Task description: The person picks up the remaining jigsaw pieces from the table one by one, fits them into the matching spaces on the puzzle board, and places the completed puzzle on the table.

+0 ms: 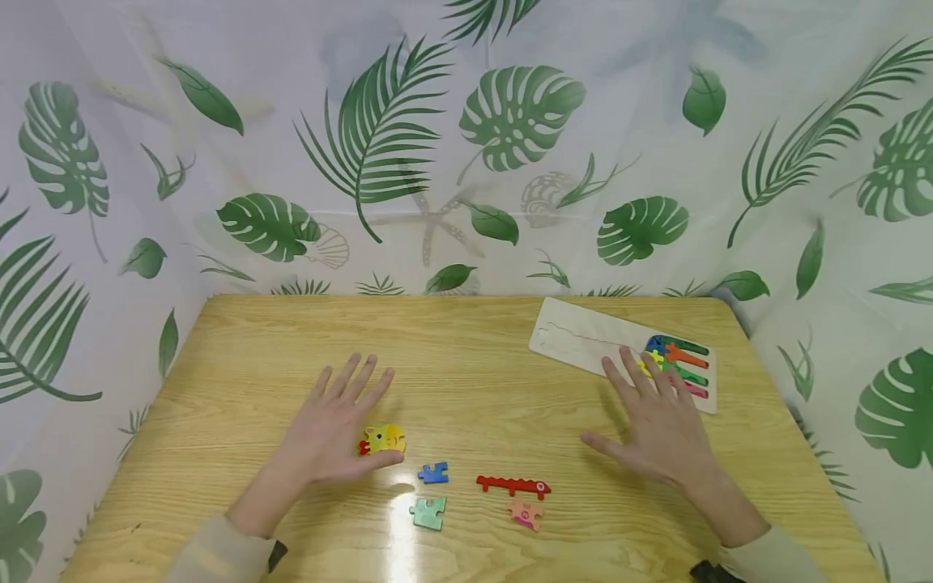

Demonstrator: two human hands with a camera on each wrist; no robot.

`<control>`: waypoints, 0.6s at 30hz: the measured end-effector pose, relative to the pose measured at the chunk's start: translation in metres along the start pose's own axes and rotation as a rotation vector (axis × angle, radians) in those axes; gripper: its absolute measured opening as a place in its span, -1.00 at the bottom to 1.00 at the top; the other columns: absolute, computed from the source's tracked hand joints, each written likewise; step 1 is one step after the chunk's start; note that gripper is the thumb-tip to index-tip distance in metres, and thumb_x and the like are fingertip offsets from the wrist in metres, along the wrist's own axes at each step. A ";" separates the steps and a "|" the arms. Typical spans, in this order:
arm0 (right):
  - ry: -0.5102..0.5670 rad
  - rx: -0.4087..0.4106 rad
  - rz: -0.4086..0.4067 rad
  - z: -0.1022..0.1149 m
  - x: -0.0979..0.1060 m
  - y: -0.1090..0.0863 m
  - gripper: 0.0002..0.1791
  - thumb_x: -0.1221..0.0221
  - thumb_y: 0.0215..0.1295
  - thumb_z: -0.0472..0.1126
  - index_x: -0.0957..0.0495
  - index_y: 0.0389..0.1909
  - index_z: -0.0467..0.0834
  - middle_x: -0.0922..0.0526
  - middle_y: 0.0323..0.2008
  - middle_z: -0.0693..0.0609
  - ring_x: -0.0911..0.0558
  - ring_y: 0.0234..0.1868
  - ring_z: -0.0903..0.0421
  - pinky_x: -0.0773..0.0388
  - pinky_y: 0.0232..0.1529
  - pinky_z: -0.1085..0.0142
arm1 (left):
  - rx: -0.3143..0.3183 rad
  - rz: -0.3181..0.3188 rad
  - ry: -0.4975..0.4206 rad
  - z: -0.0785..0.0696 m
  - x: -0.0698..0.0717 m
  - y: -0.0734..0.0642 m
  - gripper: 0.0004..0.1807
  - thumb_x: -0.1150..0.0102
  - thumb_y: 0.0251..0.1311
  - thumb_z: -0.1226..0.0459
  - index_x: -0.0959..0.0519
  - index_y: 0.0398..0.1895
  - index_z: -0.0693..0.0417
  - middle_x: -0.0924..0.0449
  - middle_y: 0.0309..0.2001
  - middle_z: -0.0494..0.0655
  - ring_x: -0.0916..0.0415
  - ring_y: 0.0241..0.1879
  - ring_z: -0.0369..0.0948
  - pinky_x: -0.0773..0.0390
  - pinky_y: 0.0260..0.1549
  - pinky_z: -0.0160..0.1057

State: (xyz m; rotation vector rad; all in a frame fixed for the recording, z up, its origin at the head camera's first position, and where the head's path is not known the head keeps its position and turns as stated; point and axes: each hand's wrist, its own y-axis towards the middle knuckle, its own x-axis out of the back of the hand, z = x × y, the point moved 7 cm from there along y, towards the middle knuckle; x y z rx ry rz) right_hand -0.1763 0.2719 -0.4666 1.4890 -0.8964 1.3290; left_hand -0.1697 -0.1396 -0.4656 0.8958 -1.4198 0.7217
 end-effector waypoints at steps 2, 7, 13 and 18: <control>-0.008 0.003 -0.001 -0.001 -0.001 -0.001 0.24 -0.16 0.14 0.63 -0.15 0.67 -0.07 -0.17 0.66 -0.22 -0.19 0.62 -0.34 -0.13 0.54 -0.37 | -0.009 0.005 -0.016 -0.004 -0.002 0.004 0.21 -0.10 0.13 -0.53 -0.11 0.71 -0.07 -0.05 0.70 0.13 0.01 0.70 0.16 -0.13 0.59 0.34; -0.015 0.019 -0.025 -0.007 -0.001 -0.002 0.24 -0.17 0.13 0.63 -0.17 0.66 -0.08 -0.21 0.65 -0.23 -0.24 0.59 -0.36 -0.16 0.53 -0.35 | -0.036 0.026 -0.038 -0.014 -0.006 0.016 0.19 -0.08 0.16 -0.52 -0.08 0.71 -0.08 0.01 0.71 0.11 0.07 0.72 0.14 -0.09 0.61 0.33; -0.019 0.019 -0.033 -0.018 -0.004 -0.002 0.24 -0.20 0.12 0.61 -0.17 0.66 -0.07 -0.20 0.65 -0.23 -0.29 0.56 -0.41 -0.17 0.54 -0.33 | -0.090 0.020 -0.035 -0.029 -0.008 0.035 0.19 -0.05 0.16 -0.53 -0.06 0.72 -0.10 0.01 0.71 0.09 0.06 0.72 0.13 -0.10 0.61 0.31; -0.017 0.004 -0.020 -0.032 -0.007 -0.004 0.23 -0.23 0.14 0.58 -0.18 0.65 -0.10 -0.20 0.65 -0.24 -0.30 0.54 -0.42 -0.19 0.51 -0.36 | -0.123 0.050 -0.059 -0.043 -0.010 0.053 0.19 -0.01 0.18 -0.54 -0.03 0.73 -0.12 0.03 0.72 0.08 0.10 0.73 0.12 -0.07 0.63 0.29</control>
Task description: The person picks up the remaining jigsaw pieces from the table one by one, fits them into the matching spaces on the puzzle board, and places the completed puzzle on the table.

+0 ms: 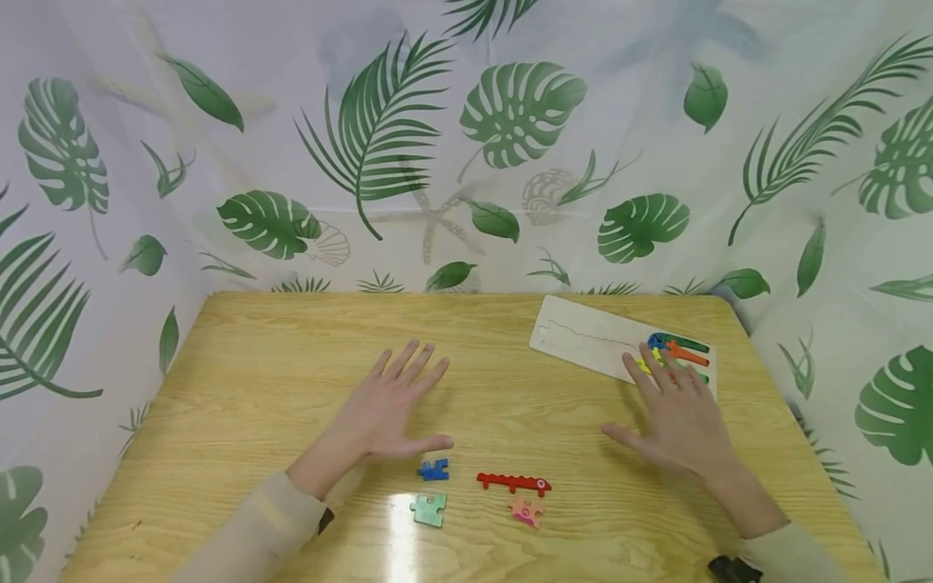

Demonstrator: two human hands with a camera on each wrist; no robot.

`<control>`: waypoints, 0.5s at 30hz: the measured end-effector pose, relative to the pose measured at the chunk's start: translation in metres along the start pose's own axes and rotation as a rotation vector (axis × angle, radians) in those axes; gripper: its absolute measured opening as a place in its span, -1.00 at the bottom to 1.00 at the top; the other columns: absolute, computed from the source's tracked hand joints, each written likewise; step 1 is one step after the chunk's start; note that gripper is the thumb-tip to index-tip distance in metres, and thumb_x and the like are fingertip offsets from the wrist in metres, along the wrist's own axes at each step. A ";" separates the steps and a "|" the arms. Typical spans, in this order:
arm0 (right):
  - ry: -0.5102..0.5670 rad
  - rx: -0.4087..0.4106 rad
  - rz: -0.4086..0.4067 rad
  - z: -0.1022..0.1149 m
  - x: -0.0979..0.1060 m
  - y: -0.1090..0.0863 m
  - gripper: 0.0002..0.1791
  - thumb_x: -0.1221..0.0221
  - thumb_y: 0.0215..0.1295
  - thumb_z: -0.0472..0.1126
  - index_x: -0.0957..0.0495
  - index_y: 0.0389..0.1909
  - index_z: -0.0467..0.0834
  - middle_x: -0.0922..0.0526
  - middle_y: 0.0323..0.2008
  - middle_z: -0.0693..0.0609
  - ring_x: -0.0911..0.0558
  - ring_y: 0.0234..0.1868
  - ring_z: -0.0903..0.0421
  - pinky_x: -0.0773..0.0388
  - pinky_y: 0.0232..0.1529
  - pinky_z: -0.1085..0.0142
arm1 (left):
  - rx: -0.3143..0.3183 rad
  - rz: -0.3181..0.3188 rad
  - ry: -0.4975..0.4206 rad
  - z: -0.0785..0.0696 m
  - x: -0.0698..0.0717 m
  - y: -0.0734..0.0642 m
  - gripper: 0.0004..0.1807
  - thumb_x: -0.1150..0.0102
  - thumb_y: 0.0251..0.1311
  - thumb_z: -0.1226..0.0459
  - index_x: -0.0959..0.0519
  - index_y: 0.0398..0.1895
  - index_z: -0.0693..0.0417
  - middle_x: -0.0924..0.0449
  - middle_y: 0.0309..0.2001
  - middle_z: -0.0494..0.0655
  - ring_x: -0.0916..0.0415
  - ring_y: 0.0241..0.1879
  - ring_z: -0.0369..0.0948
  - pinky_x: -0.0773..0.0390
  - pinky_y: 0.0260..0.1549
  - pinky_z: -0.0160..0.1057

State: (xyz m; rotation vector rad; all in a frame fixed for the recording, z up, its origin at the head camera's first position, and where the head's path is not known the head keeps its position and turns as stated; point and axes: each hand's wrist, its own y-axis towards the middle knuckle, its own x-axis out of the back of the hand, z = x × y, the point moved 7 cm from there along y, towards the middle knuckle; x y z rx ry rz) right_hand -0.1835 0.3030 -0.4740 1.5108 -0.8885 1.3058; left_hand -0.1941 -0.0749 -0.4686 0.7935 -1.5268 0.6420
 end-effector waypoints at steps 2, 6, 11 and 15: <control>0.003 -0.004 0.008 -0.004 -0.001 -0.001 0.22 -0.23 0.14 0.57 -0.19 0.65 -0.11 -0.21 0.64 -0.26 -0.29 0.55 -0.42 -0.20 0.49 -0.37 | -0.008 0.021 -0.016 -0.004 -0.001 0.007 0.19 0.01 0.18 -0.55 0.00 0.74 -0.15 0.06 0.73 0.06 0.15 0.74 0.10 -0.03 0.64 0.28; 0.006 -0.003 0.015 -0.012 -0.001 -0.002 0.20 -0.24 0.16 0.56 -0.20 0.64 -0.12 -0.25 0.60 -0.32 -0.29 0.55 -0.43 -0.23 0.47 -0.35 | -0.026 0.063 -0.020 -0.013 -0.004 0.019 0.19 0.06 0.20 -0.57 0.06 0.75 -0.18 0.12 0.74 0.03 0.21 0.75 0.06 0.02 0.67 0.24; 0.001 0.007 0.019 -0.021 -0.002 -0.002 0.20 -0.25 0.17 0.55 -0.20 0.64 -0.12 -0.28 0.59 -0.32 -0.31 0.52 -0.44 -0.26 0.45 -0.31 | -0.055 0.090 -0.021 -0.024 -0.008 0.034 0.18 0.09 0.23 -0.57 0.08 0.75 -0.19 0.11 0.74 0.03 0.20 0.75 0.06 0.01 0.67 0.22; -0.005 0.019 0.020 -0.028 -0.008 -0.001 0.19 -0.25 0.16 0.54 -0.21 0.64 -0.13 -0.27 0.59 -0.32 -0.34 0.48 -0.45 -0.29 0.42 -0.30 | -0.082 0.099 -0.021 -0.033 -0.012 0.048 0.17 0.08 0.23 -0.57 0.05 0.75 -0.18 0.09 0.74 0.05 0.18 0.75 0.07 0.00 0.67 0.23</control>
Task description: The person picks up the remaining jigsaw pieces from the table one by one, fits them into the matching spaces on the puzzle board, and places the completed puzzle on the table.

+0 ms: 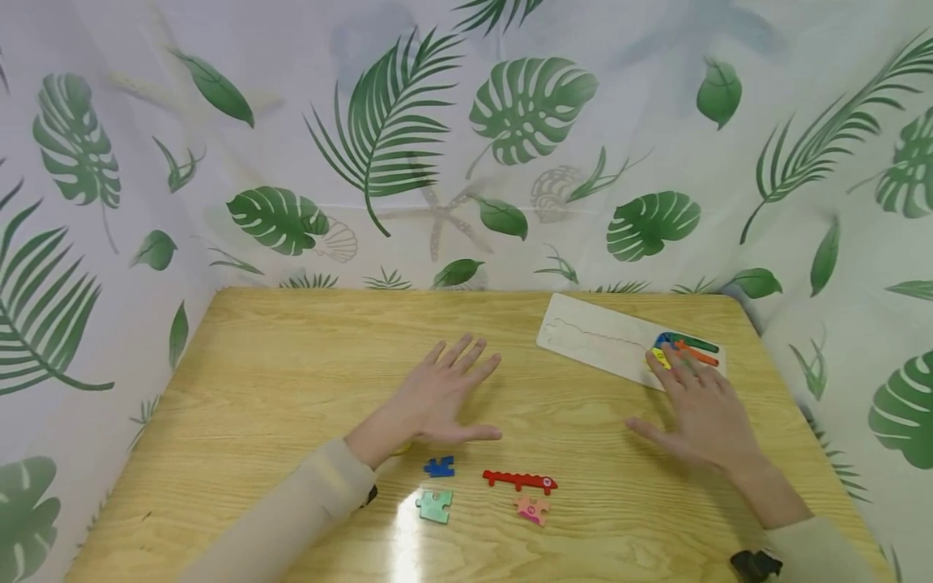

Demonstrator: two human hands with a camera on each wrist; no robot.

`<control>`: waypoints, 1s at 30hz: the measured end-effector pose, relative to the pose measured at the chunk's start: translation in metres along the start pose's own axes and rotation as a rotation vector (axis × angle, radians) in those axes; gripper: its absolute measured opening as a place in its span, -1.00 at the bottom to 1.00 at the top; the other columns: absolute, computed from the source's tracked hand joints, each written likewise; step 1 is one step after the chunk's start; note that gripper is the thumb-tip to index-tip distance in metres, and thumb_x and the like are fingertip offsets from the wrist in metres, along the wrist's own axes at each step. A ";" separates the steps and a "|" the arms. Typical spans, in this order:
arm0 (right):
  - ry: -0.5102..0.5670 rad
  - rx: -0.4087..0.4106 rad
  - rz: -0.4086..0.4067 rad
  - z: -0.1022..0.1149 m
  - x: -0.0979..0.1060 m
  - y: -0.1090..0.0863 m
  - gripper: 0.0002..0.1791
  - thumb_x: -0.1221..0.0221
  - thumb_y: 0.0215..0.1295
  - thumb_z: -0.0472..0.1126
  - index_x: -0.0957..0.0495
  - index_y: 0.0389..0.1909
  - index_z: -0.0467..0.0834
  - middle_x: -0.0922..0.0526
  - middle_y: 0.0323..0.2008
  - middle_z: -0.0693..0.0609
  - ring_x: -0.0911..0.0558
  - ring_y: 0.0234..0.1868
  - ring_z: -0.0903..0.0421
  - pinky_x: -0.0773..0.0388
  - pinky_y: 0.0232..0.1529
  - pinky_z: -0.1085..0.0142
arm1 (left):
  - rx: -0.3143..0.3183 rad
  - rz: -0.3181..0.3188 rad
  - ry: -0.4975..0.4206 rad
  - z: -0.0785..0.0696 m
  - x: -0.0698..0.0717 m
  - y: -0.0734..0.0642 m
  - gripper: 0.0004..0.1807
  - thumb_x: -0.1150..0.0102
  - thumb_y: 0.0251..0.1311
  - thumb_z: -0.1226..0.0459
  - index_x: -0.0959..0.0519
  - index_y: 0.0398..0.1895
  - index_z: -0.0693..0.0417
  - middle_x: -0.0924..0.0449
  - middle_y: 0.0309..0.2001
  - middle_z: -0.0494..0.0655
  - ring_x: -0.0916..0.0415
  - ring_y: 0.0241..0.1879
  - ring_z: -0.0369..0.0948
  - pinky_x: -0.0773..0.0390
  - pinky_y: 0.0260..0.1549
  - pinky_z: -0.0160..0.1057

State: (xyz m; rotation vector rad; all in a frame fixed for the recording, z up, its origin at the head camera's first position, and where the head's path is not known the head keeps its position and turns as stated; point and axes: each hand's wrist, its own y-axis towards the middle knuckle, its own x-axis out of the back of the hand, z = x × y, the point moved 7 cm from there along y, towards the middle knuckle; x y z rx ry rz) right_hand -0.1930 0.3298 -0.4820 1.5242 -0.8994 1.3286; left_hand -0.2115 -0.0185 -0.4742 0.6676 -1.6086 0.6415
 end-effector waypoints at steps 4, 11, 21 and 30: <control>0.001 -0.004 0.022 -0.010 -0.004 0.000 0.19 -0.24 0.19 0.53 -0.17 0.65 -0.13 -0.26 0.59 -0.34 -0.34 0.49 -0.45 -0.30 0.42 -0.33 | -0.022 0.024 0.015 -0.010 -0.001 0.015 0.16 0.08 0.24 -0.56 0.04 0.74 -0.17 0.11 0.74 0.03 0.17 0.74 0.06 0.00 0.68 0.21; 0.023 -0.027 0.051 -0.029 -0.009 0.000 0.19 -0.23 0.22 0.52 -0.17 0.64 -0.19 -0.27 0.59 -0.31 -0.29 0.53 -0.39 -0.28 0.45 -0.30 | -0.054 0.042 0.056 -0.021 -0.003 0.037 0.16 0.11 0.25 -0.57 0.02 0.74 -0.16 0.06 0.73 0.05 0.15 0.74 0.05 -0.04 0.67 0.19; 0.018 -0.041 0.085 -0.055 -0.013 0.005 0.17 -0.24 0.25 0.49 -0.20 0.62 -0.24 -0.32 0.55 -0.34 -0.33 0.48 -0.46 -0.30 0.45 -0.31 | -0.085 0.052 0.087 -0.028 -0.008 0.063 0.17 0.13 0.23 -0.60 -0.01 0.73 -0.13 -0.01 0.72 0.08 0.08 0.73 0.07 -0.11 0.65 0.18; 0.037 -0.088 0.170 -0.080 -0.024 0.011 0.12 -0.17 0.31 0.50 -0.13 0.66 -0.13 -0.18 0.62 -0.35 -0.23 0.53 -0.48 -0.30 0.37 -0.47 | -0.084 0.108 0.086 -0.039 -0.015 0.084 0.16 0.16 0.23 -0.60 0.00 0.74 -0.19 0.02 0.73 0.03 0.14 0.74 0.02 -0.07 0.67 0.15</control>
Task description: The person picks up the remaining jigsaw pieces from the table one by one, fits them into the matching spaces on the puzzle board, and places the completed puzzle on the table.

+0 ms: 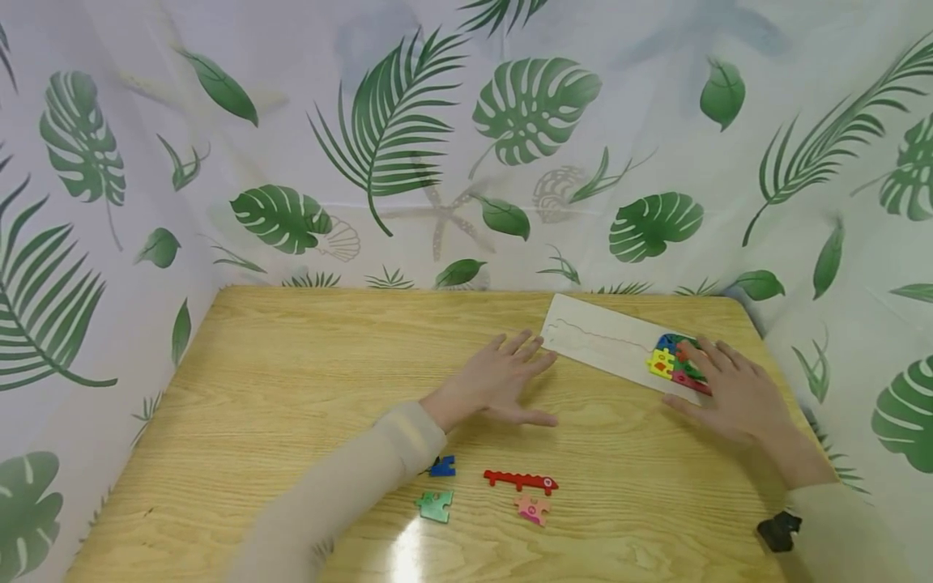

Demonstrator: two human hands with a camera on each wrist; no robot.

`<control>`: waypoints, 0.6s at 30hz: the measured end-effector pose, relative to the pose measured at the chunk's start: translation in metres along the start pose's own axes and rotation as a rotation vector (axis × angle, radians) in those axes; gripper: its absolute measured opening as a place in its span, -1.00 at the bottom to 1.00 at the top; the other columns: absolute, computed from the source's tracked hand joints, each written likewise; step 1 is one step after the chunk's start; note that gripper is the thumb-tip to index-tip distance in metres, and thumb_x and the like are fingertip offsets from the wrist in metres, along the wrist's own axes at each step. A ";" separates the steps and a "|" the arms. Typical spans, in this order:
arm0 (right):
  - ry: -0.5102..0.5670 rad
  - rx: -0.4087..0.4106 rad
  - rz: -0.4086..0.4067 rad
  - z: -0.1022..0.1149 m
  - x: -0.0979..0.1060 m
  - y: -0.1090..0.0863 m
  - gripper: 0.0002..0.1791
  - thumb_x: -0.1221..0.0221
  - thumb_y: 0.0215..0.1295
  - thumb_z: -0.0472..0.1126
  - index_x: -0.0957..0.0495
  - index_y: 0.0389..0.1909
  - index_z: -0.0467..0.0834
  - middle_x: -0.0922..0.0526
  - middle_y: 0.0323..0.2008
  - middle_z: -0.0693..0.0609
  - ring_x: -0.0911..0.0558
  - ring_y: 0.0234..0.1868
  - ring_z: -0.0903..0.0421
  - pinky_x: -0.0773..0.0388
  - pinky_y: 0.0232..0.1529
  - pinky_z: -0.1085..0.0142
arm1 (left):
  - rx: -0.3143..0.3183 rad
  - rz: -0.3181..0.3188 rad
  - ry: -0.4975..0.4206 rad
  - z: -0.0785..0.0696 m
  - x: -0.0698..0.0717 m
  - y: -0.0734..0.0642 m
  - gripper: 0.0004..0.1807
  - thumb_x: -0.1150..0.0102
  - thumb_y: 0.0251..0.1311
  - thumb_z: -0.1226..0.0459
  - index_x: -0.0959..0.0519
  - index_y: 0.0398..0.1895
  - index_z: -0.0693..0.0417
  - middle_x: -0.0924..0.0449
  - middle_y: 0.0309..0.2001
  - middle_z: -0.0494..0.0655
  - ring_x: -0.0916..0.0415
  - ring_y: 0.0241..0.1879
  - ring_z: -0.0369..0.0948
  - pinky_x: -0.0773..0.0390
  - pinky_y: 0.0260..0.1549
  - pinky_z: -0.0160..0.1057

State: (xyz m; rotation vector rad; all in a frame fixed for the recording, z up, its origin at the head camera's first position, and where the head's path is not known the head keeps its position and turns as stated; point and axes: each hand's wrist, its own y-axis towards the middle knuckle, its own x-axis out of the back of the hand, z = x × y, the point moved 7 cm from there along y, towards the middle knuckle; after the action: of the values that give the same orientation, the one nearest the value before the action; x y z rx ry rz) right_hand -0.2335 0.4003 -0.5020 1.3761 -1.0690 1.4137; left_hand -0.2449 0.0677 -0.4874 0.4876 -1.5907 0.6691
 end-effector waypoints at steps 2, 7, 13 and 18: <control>0.000 -0.008 0.015 -0.004 -0.003 0.003 0.13 -0.16 0.32 0.50 -0.12 0.66 -0.15 -0.15 0.62 -0.36 -0.22 0.53 -0.49 -0.30 0.35 -0.49 | -0.006 0.011 0.007 -0.003 0.000 0.004 0.16 0.18 0.23 -0.61 0.01 0.74 -0.19 0.03 0.73 0.02 0.14 0.74 0.02 -0.07 0.67 0.15; -0.007 -0.032 0.060 -0.014 -0.006 0.007 0.18 -0.11 0.33 0.54 -0.05 0.67 -0.19 -0.12 0.63 -0.39 -0.19 0.52 -0.51 -0.27 0.35 -0.52 | -0.030 0.023 0.030 -0.011 0.000 0.016 0.15 0.19 0.25 -0.60 0.01 0.74 -0.17 0.02 0.73 0.05 0.10 0.74 0.03 -0.11 0.66 0.15; -0.017 -0.051 0.098 -0.023 -0.008 0.012 0.20 -0.07 0.33 0.56 -0.04 0.66 -0.23 -0.11 0.61 -0.42 -0.17 0.53 -0.52 -0.26 0.36 -0.53 | -0.014 0.045 0.063 -0.013 -0.004 0.028 0.15 0.22 0.24 -0.61 0.02 0.74 -0.20 0.01 0.73 0.01 0.11 0.74 -0.01 -0.11 0.66 0.11; -0.035 -0.049 0.098 -0.031 -0.009 0.016 0.21 -0.08 0.32 0.56 -0.07 0.64 -0.28 -0.13 0.61 -0.43 -0.18 0.51 -0.54 -0.26 0.35 -0.54 | -0.012 0.068 0.051 -0.011 -0.009 0.038 0.14 0.22 0.25 -0.61 0.02 0.74 -0.21 0.03 0.73 0.01 0.12 0.74 -0.01 -0.12 0.66 0.10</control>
State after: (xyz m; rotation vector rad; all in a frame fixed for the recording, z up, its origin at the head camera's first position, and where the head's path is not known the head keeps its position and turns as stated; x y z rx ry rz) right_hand -0.2565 0.4260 -0.5122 1.3339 -1.2008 1.4290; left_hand -0.2605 0.1031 -0.5013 0.4065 -1.5677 0.7175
